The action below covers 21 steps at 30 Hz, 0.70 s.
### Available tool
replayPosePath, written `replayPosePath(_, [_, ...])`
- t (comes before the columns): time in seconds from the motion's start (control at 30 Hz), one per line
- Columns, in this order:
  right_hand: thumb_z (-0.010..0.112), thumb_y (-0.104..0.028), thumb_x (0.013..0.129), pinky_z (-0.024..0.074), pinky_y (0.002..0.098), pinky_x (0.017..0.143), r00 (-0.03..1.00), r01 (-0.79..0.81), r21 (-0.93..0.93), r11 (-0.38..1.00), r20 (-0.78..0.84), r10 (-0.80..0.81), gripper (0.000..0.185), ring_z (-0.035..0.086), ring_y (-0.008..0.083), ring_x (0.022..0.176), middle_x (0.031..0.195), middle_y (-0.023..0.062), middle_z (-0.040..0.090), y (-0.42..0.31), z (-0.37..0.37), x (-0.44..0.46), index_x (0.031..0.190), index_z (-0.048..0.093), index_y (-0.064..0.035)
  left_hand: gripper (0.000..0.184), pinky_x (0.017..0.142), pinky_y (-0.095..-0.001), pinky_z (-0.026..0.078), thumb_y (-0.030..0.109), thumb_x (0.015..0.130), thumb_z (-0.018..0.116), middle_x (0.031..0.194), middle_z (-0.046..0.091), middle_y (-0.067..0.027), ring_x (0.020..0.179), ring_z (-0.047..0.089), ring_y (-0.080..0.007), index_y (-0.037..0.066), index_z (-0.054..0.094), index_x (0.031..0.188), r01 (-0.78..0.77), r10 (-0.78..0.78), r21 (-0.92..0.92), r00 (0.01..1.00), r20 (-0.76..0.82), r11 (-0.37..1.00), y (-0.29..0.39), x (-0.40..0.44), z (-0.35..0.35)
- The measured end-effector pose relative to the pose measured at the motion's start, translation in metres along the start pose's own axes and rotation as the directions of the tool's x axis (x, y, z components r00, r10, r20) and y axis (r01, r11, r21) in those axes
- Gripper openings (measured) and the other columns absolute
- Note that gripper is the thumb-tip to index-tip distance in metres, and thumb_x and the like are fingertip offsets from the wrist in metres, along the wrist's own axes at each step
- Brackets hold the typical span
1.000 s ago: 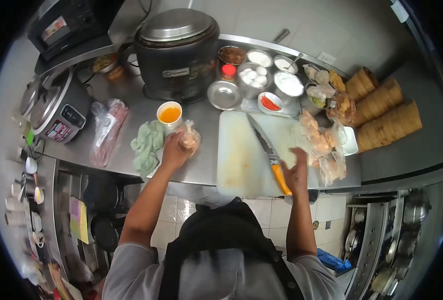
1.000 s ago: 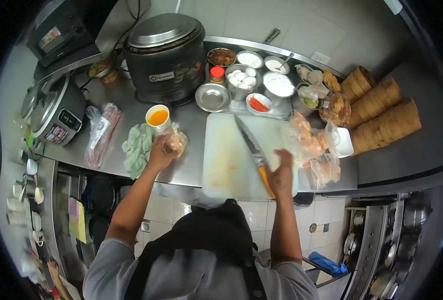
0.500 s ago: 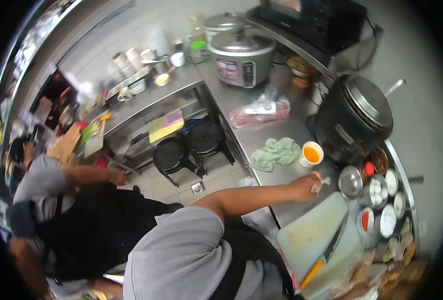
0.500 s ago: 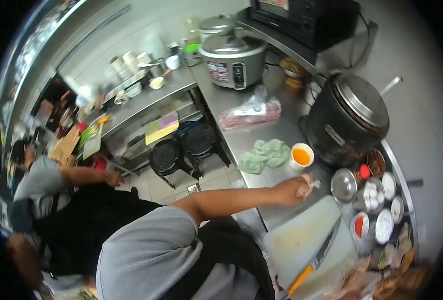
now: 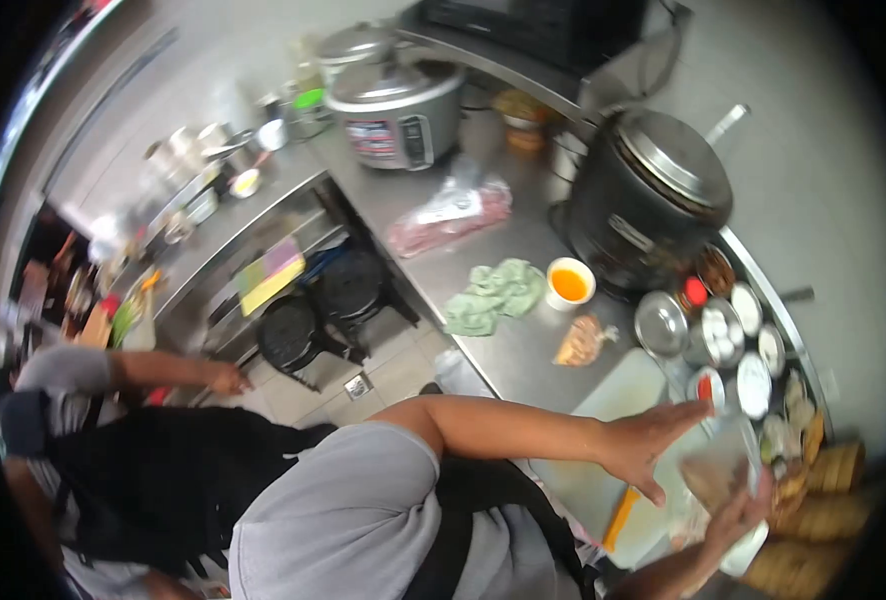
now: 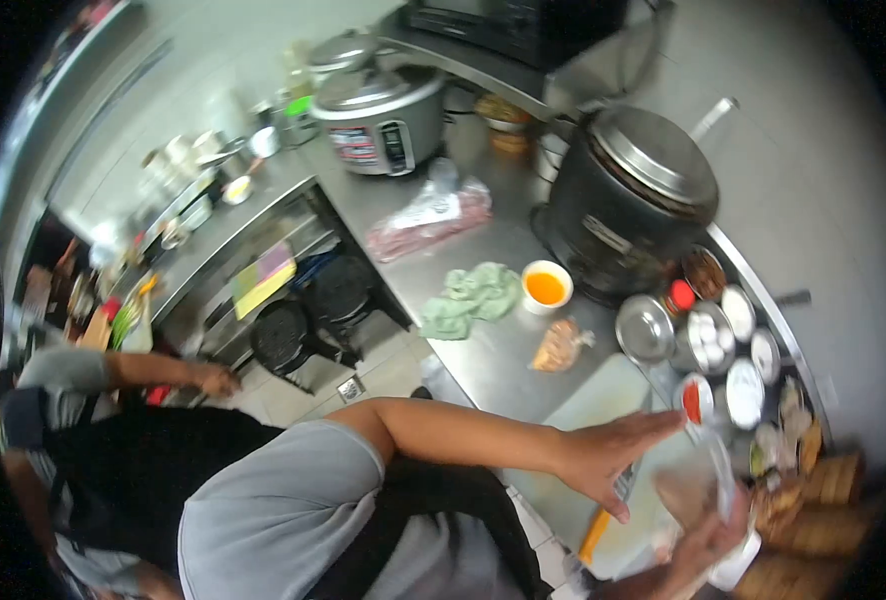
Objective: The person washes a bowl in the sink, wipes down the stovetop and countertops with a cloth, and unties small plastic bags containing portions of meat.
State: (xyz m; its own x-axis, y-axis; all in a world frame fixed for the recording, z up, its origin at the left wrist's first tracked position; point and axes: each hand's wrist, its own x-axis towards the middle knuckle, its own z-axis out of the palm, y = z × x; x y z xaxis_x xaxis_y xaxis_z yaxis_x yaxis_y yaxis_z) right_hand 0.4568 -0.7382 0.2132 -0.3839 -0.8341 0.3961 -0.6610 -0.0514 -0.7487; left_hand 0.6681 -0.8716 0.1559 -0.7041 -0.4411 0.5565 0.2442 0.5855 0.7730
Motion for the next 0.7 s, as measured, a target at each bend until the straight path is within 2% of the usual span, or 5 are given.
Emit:
replayPosePath(0.13, [0.048, -0.009, 0.082, 0.0468, 0.0379, 0.071, 0.970, 0.242, -0.021, 0.970, 0.006, -0.242, 0.020, 0.061, 0.0329, 0.075, 0.082, 0.0184, 0.062, -0.074, 0.121, 0.010, 0.089, 0.061, 0.0041, 0.074, 0.109, -0.0534, 0.021, 0.031, 0.064, 0.078, 0.118, 0.051, -0.0246, 0.115, 0.047, -0.0397, -0.001, 0.046, 0.122, 0.264, -0.270, 0.161, 0.963, 0.015, 0.951, -0.010, -0.028, -0.029])
replayPosePath(0.3, [0.058, 0.003, 0.072, 0.0479, 0.0399, 0.069, 0.996, -0.065, -0.049, 0.997, 0.058, 0.068, 0.027, 0.059, 0.0369, 0.077, 0.090, 0.0168, 0.061, -0.115, 0.221, 0.017, 0.099, 0.059, 0.0005, 0.017, 0.073, -0.0383, 0.051, 0.007, 0.075, 0.062, 0.081, 0.064, -0.0161, 0.080, 0.064, -0.0320, 0.000, 0.062, 0.090, 0.406, -0.408, 0.056, 0.888, 0.211, 0.912, -0.077, -0.093, -0.132])
replayPosePath(0.4, [0.065, 0.001, 0.070, 0.0309, 0.0465, 0.104, 0.924, 0.218, -0.353, 0.910, 0.374, -0.076, 0.059, 0.046, 0.0342, 0.120, 0.130, 0.0156, 0.049, -0.176, 0.286, 0.027, 0.126, 0.048, -0.0086, 0.024, 0.071, -0.0329, 0.050, 0.000, 0.080, 0.051, 0.093, 0.064, -0.0091, 0.088, 0.062, -0.0201, 0.000, 0.062, 0.102, 0.515, -0.390, -0.559, 0.857, 0.336, 0.650, -0.101, -0.130, -0.193])
replayPosePath(0.47, [0.057, -0.010, 0.079, 0.0216, 0.0487, 0.110, 0.794, 0.502, -0.498, 0.707, 0.590, -0.148, 0.053, 0.034, 0.0264, 0.135, 0.137, 0.0115, 0.045, -0.172, 0.322, 0.011, 0.131, 0.046, -0.0136, 0.023, 0.076, -0.0376, 0.050, 0.001, 0.080, 0.055, 0.095, 0.064, -0.0145, 0.090, 0.061, -0.0262, 0.000, 0.062, 0.102, 0.326, -0.276, -0.116, 0.908, 0.316, 0.938, -0.114, -0.139, -0.220])
replayPosePath(0.7, [0.061, -0.018, 0.071, 0.0451, 0.0345, 0.074, 0.931, 0.147, -0.669, 0.729, 0.343, 0.127, 0.010, 0.062, 0.0234, 0.082, 0.084, 0.0058, 0.063, -0.146, 0.356, -0.015, 0.076, 0.063, -0.0094, 0.016, 0.059, -0.0272, 0.046, 0.002, 0.078, 0.053, 0.073, 0.057, -0.0024, 0.065, 0.055, -0.0112, -0.001, 0.059, 0.093, 0.763, -0.417, -0.129, 0.478, 0.773, 0.634, -0.138, -0.122, -0.269])
